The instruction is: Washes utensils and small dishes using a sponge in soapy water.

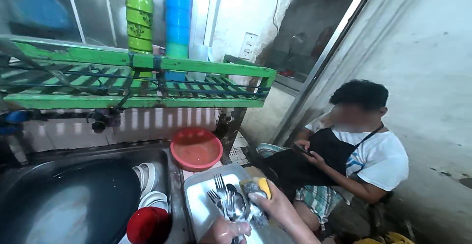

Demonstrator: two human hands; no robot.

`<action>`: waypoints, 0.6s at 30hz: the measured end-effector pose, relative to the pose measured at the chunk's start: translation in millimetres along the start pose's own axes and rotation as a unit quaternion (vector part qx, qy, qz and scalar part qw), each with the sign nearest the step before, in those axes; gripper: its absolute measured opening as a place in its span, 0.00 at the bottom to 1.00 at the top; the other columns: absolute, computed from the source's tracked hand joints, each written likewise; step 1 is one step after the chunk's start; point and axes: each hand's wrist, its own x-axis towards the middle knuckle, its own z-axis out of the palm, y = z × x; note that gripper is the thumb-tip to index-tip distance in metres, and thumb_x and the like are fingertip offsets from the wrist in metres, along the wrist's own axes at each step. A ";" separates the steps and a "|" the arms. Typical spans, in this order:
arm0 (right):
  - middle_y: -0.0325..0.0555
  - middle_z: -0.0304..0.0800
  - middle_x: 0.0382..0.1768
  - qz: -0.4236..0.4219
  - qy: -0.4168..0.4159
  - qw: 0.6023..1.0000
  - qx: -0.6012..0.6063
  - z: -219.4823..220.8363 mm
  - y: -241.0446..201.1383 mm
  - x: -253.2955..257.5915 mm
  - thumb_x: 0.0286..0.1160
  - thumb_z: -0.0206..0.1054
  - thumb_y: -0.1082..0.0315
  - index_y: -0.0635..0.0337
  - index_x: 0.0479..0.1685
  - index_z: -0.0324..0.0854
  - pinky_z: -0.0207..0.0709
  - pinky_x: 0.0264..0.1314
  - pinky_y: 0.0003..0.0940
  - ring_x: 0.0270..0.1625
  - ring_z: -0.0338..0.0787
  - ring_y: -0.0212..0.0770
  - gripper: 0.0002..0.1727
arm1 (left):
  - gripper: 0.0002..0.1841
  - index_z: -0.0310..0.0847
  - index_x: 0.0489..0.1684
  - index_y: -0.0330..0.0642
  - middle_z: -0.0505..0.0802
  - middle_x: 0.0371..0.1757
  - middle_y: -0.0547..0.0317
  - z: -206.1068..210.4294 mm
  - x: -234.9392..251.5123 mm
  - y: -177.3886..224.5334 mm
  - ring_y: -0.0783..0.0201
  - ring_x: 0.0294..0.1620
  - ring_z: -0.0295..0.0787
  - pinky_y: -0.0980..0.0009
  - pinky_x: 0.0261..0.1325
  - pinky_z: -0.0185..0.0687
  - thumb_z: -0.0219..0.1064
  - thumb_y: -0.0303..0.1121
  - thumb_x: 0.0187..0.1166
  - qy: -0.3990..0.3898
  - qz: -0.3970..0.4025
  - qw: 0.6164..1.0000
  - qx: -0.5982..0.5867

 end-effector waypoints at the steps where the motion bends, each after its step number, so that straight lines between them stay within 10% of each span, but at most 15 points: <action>1: 0.62 0.88 0.63 -0.012 0.034 0.999 -0.001 -0.7 0.3 -1.5 0.69 0.78 0.61 0.65 0.80 0.71 0.79 0.72 0.55 0.65 0.89 0.54 0.38 | 0.02 0.83 0.38 0.39 0.88 0.23 0.65 -0.6 0.4 0.0 0.74 0.19 0.81 0.76 0.29 0.81 0.66 0.26 0.80 0.009 -0.003 1.000 0.016; 6: 0.67 0.82 0.67 0.013 0.177 0.974 0.140 6.2 25.5 16.6 0.73 0.75 0.62 0.70 0.84 0.60 0.79 0.70 0.55 0.66 0.86 0.55 0.42 | 0.05 0.79 0.39 0.36 0.83 0.21 0.64 2.4 13.1 5.7 0.72 0.19 0.79 0.75 0.30 0.80 0.69 0.28 0.81 0.132 -0.030 0.989 0.050; 12: 0.68 0.87 0.59 0.026 0.058 0.996 0.064 51.8 14.1 -9.3 0.69 0.78 0.61 0.73 0.79 0.65 0.81 0.67 0.58 0.61 0.90 0.58 0.41 | 0.07 0.83 0.30 0.38 0.85 0.18 0.65 1.1 4.3 4.4 0.71 0.21 0.82 0.73 0.33 0.80 0.70 0.26 0.80 0.147 0.044 0.988 -0.001; 18: 0.69 0.84 0.66 0.090 -0.297 0.909 -0.277 0.7 -5.5 11.9 0.75 0.77 0.56 0.66 0.78 0.73 0.70 0.77 0.66 0.71 0.83 0.65 0.35 | 0.20 0.81 0.63 0.31 0.92 0.59 0.48 2.8 -0.7 6.5 0.61 0.61 0.88 0.61 0.67 0.82 0.76 0.27 0.73 0.134 0.072 0.987 -0.051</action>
